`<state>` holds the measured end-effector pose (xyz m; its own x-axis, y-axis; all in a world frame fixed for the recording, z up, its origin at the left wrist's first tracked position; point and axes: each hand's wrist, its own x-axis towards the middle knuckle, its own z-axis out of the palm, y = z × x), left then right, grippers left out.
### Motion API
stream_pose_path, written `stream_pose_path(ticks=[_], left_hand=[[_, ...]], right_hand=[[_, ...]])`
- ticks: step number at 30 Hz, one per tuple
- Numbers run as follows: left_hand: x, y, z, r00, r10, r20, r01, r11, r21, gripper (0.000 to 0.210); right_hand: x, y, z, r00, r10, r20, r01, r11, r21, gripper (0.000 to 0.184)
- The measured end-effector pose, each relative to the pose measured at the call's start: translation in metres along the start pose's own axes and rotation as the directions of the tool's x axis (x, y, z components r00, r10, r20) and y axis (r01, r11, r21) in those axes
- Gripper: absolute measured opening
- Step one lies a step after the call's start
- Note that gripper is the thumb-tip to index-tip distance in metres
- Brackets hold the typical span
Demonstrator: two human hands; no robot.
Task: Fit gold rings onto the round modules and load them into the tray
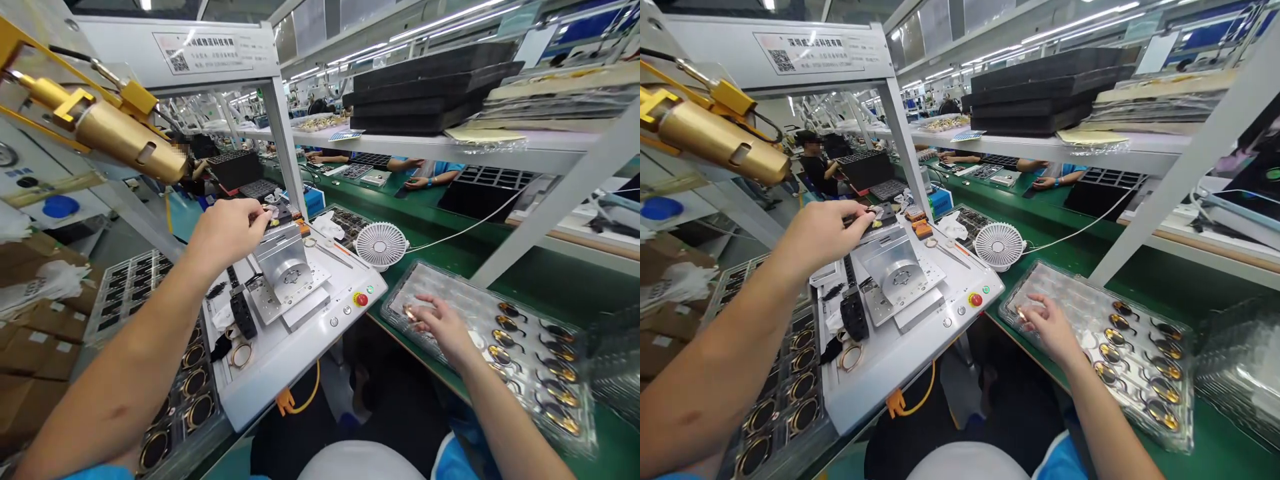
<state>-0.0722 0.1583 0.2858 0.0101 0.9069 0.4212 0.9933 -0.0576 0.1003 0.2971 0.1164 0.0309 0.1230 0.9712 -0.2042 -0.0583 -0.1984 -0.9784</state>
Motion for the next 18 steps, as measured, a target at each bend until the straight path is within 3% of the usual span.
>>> stream_pose_path(ticks=[2,5,11,14,18], left_hand=[[-0.009,-0.008,0.005,0.994,0.112,0.002,-0.112,0.991,-0.077,0.036],[-0.017,-0.026,0.013,0.970,0.243,-0.005,-0.239,0.953,-0.186,0.058],[-0.020,-0.031,0.021,0.956,0.294,-0.024,-0.294,0.947,-0.132,0.081],[-0.018,-0.027,0.021,0.955,0.294,-0.041,-0.296,0.949,-0.111,0.089],[-0.027,-0.034,0.016,0.962,0.260,-0.079,-0.269,0.953,-0.142,0.088]], right_hand=[[-0.005,0.011,0.000,0.997,0.002,0.076,0.002,0.999,-0.044,0.066],[-0.005,0.021,0.004,0.978,0.000,0.210,0.027,0.992,-0.126,0.067],[0.015,0.023,0.037,0.942,-0.067,0.328,0.161,0.950,-0.267,0.084],[0.022,0.022,0.057,0.924,-0.088,0.372,0.271,0.837,-0.475,0.093],[0.019,0.018,0.070,0.920,-0.091,0.381,0.359,0.586,-0.726,0.095]])
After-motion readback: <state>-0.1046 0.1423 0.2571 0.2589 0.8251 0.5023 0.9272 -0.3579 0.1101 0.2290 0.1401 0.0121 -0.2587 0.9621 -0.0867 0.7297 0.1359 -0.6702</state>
